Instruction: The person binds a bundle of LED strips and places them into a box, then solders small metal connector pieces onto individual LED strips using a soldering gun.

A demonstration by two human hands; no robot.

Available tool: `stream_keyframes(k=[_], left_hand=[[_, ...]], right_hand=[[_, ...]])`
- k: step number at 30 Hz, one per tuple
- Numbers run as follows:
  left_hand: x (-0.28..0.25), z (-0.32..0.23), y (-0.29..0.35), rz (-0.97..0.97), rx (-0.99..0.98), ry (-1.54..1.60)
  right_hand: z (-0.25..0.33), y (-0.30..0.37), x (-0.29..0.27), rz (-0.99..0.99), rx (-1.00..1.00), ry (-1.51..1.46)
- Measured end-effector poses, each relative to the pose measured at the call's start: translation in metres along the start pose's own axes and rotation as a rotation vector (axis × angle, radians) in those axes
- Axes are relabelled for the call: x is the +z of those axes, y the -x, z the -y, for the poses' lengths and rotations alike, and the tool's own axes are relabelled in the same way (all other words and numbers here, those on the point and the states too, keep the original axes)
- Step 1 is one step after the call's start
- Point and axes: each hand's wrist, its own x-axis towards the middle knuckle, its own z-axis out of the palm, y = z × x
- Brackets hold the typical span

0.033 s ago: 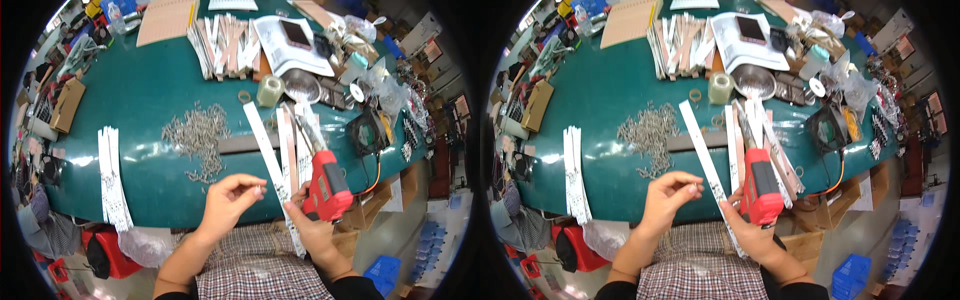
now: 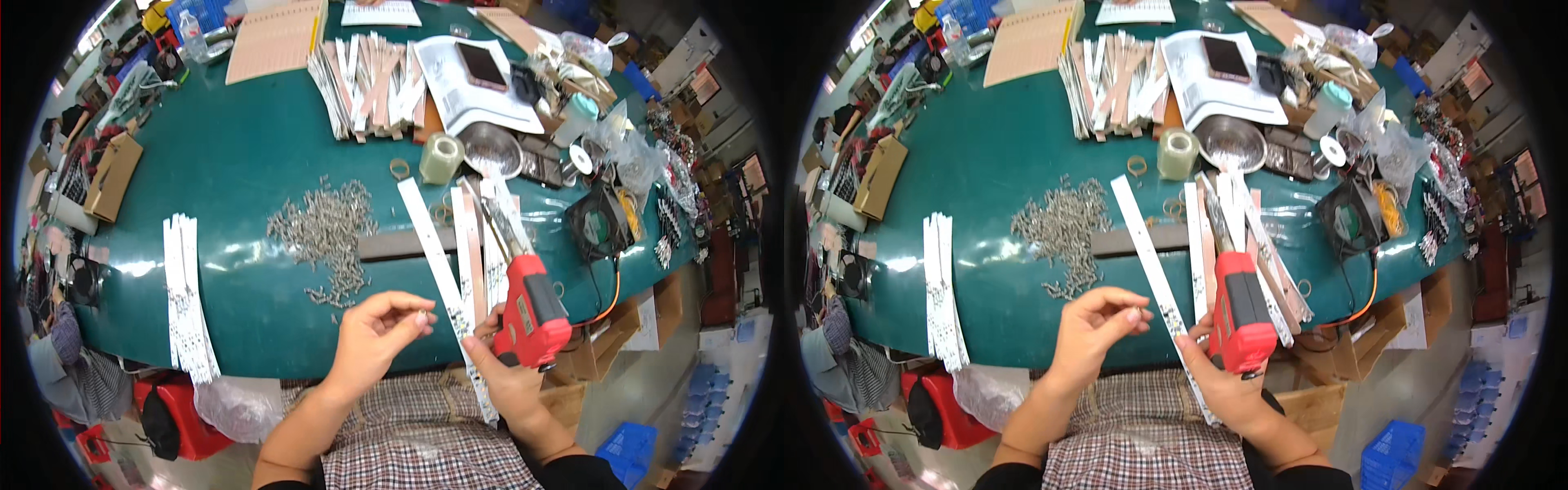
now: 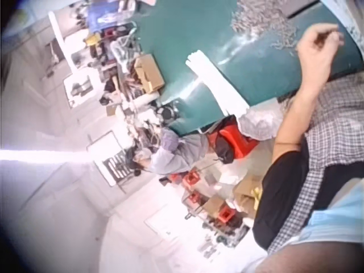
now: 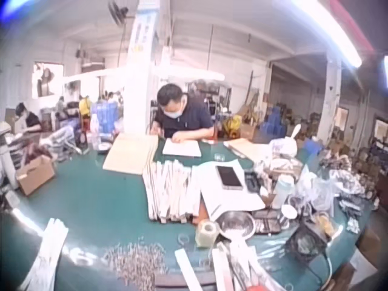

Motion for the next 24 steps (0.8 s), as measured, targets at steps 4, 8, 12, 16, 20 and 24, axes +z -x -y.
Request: stream_keyframes(k=[4,8,12,16,20,24], left_hand=[[0.0047,-0.0056,-0.0001,-0.018,-0.056,0.022],[0.0048,-0.0036,-0.0014,-0.014,0.003,0.051],[0.002,-0.0016,-0.0029,-0.001,-0.024,0.097],[0.0059,0.0015,-0.0022,-0.005,-0.07,0.192],[0.0069,0.0021,-0.0026,0.002,-0.081,0.21],[0.0056,0.0036,-0.0036,0.0,-0.101,0.226]], right_hand=[[0.0006,0.0018,0.001,-0.032,-0.015,0.004],[-0.001,0.0062,-0.0004,-0.011,-0.057,-0.052],[-0.0016,0.0069,-0.0014,0.006,-0.094,0.005],[0.0004,0.0068,0.0003,0.006,-0.064,0.016],[0.0014,0.0061,0.004,-0.02,-0.028,-0.013],[0.0005,0.0045,0.0052,0.039,-0.11,0.024]])
